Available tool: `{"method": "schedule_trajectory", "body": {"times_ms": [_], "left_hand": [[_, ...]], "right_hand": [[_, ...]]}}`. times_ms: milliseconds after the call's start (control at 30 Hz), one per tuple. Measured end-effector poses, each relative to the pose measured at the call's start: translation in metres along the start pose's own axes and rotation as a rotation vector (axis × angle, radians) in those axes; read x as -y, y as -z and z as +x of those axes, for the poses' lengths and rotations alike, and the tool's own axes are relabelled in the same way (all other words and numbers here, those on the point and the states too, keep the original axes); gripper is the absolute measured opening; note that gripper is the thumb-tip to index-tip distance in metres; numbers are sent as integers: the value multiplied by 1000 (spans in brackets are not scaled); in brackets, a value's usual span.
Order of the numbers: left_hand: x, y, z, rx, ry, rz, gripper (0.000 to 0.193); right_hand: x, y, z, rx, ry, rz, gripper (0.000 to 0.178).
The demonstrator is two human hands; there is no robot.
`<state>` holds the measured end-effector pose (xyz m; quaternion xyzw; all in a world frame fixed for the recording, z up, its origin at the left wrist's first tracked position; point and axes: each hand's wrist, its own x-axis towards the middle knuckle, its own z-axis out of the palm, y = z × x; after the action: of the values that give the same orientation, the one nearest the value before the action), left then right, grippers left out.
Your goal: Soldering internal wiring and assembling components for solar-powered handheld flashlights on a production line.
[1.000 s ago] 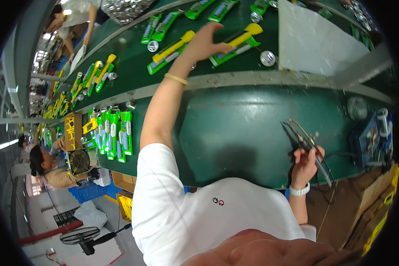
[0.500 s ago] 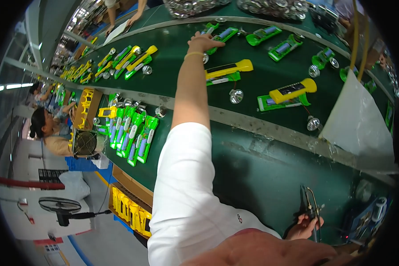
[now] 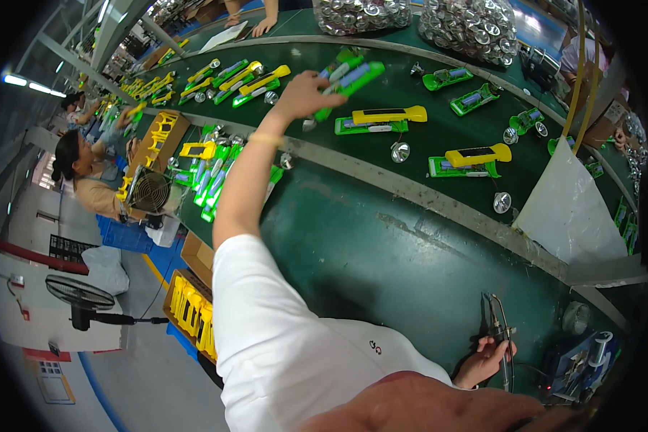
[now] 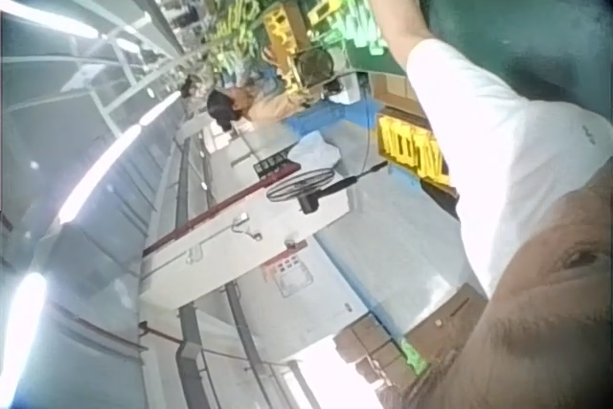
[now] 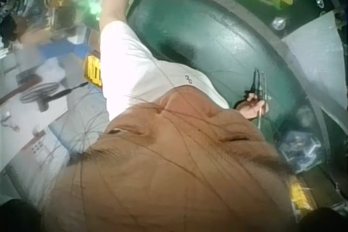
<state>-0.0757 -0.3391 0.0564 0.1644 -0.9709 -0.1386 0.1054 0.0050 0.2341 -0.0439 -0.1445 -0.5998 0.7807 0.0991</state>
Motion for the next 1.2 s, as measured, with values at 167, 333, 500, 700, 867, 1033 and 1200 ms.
{"method": "schedule_trajectory", "body": {"times_ms": [167, 333, 500, 700, 867, 1033, 1200], "left_hand": [[-55, -4, -140, 92, -347, -9, 51], [-66, -32, -211, 167, -424, -26, 44], [-81, -24, -232, 110, -476, 85, 52], [-125, -24, -260, 256, -543, 90, 37], [-148, -24, -284, 264, -757, 94, 44], [-162, -44, -324, -134, -192, -181, 56], [-151, -59, -344, -2, 48, -97, 63]], "right_hand": [[1, 8, -1, 45, 13, 58, 19], [-9, 20, 6, 151, -5, 100, 20], [-5, 16, -1, 205, 22, 125, 17], [-7, 22, -1, 253, 47, 165, 17], [-3, 21, -4, 248, 28, 185, 17], [-4, 22, -2, 239, 6, 227, 16], [-5, 27, 0, 250, -40, 248, 15]]}}
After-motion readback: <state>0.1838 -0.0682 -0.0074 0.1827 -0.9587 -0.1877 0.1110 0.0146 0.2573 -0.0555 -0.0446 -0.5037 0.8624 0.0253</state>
